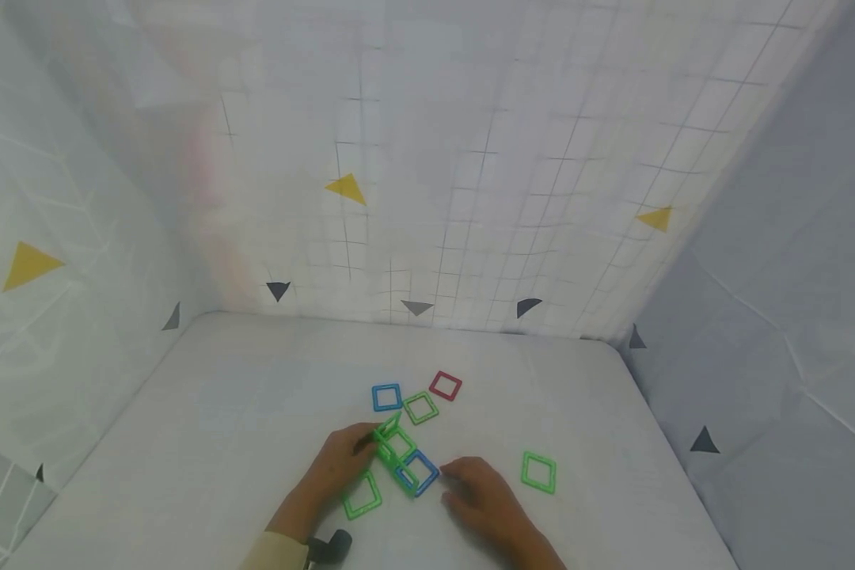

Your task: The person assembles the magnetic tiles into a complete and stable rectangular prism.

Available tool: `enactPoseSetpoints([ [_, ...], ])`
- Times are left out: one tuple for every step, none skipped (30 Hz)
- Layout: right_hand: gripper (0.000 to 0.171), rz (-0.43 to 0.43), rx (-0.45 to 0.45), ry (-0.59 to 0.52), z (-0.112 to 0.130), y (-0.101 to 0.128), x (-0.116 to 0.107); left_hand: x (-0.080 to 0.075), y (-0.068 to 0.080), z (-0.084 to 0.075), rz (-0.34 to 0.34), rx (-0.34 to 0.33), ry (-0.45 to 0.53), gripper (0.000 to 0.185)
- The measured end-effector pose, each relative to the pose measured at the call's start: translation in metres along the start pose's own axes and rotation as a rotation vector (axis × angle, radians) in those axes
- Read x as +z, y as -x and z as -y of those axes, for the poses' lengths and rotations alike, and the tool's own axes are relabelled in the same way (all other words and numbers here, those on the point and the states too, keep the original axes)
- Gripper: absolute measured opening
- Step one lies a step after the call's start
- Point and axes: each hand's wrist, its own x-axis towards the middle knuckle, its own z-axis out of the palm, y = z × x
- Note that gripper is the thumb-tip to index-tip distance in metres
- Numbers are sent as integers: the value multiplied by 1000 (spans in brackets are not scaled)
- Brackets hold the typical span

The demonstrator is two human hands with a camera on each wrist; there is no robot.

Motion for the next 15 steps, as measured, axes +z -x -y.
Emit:
enactPoseSetpoints([
  [37,-4,14,-1,1,0,-1,0,0,0,1,0,3,36],
  [38,-10,26,4,1,0,-1,0,0,0,-1,2,4,36],
  [39,-22,31,22,2,-1,-2,0,0,0,-2,0,5,36],
  [40,-40,37,46,1,-1,-1,0,1,0,-4,3,5,36],
  [41,-63,39,76,0,-1,-1,0,1,0,-2,2,4,36],
  [42,-93,34,111,-1,-2,0,0,1,1,-4,2,3,36],
  [43,-128,28,150,-2,-3,1,0,1,1,-3,1,1,36],
  [43,-166,22,197,-4,-4,2,0,1,1,-4,5,-2,36],
  [43,-204,18,238,-6,-5,3,0,0,1,-2,2,-3,36],
  [44,-235,20,274,-8,-6,4,0,0,1,-1,3,0,36],
  [46,-265,21,303,-10,-6,5,0,0,2,3,-3,1,36],
  [48,-290,27,331,-12,-8,5,0,0,2,4,-3,6,36],
  [50,-307,43,355,-14,-9,5,0,0,2,8,-6,10,36],
  [53,-320,62,369,-16,-10,5,0,-1,2,9,-2,11,36],
  [56,-329,81,378,-18,-11,5,0,-1,2,11,-5,15,36],
])
